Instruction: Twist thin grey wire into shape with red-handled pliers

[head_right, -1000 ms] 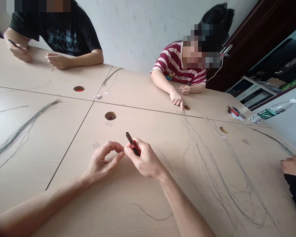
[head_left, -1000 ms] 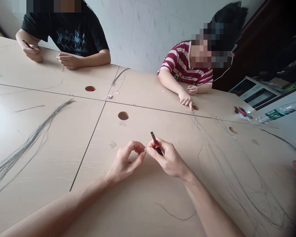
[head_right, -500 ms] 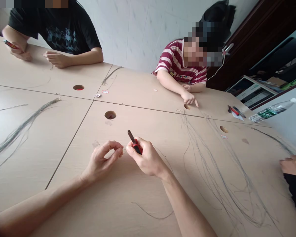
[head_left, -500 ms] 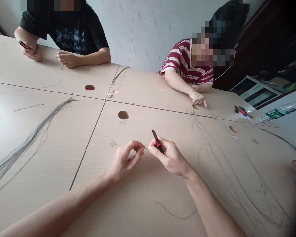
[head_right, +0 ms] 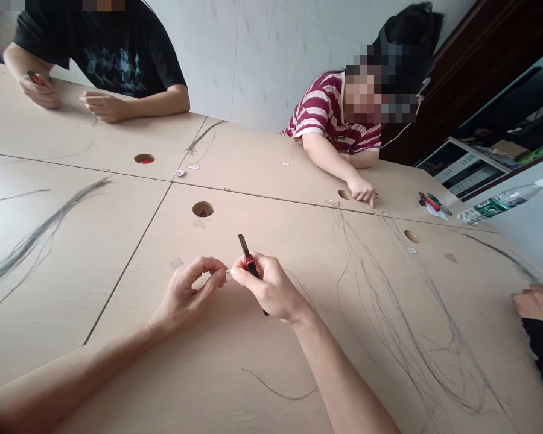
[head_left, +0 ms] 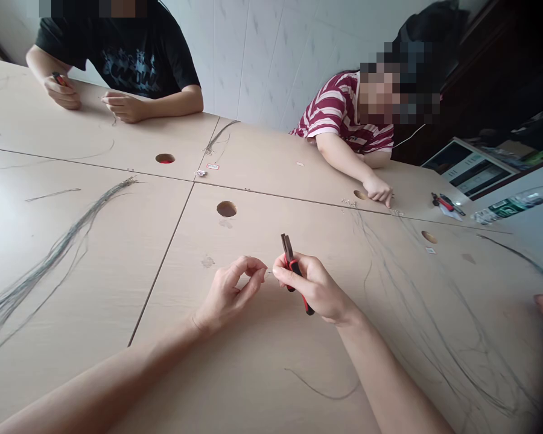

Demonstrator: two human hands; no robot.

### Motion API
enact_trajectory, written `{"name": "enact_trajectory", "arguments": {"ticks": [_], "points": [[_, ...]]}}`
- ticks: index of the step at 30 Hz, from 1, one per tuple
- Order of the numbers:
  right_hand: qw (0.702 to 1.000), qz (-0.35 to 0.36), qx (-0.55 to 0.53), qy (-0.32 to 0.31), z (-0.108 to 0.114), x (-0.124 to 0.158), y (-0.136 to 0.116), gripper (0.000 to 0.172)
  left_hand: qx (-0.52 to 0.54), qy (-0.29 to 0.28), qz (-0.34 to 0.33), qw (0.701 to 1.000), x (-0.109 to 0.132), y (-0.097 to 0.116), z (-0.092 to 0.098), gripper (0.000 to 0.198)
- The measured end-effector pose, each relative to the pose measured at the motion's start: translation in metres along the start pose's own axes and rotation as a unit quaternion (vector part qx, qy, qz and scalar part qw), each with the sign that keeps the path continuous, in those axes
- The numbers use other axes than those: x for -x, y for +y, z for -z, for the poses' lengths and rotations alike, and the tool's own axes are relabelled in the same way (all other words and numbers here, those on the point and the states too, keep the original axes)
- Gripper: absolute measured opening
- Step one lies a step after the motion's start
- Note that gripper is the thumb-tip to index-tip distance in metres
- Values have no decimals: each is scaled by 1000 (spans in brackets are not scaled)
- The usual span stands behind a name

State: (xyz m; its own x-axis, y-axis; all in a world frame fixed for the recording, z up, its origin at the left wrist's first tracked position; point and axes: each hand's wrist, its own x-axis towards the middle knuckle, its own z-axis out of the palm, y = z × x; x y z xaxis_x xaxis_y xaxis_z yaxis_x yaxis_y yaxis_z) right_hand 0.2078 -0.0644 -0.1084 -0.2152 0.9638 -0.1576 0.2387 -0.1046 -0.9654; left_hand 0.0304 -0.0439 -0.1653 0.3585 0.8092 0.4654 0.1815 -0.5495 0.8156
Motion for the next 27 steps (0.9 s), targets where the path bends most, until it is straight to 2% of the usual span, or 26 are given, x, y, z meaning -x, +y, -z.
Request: {"name": "enact_trajectory", "arguments": {"ticks": [5, 9, 15, 27], "points": [[1000, -17, -18, 6, 0, 0, 1, 22, -15, 22, -27, 999, 0, 1, -1, 12], [999, -31, -27, 9, -1, 0, 2, 23, -21, 19, -41, 999, 0, 2, -1, 12], [999, -36, -27, 11, -3, -2, 2, 25, -19, 13, -35, 999, -1, 3, -1, 4], [999, -39, -23, 8, -3, -3, 2, 25, -8, -5, -9, 1000, -1, 3, 0, 9]]}}
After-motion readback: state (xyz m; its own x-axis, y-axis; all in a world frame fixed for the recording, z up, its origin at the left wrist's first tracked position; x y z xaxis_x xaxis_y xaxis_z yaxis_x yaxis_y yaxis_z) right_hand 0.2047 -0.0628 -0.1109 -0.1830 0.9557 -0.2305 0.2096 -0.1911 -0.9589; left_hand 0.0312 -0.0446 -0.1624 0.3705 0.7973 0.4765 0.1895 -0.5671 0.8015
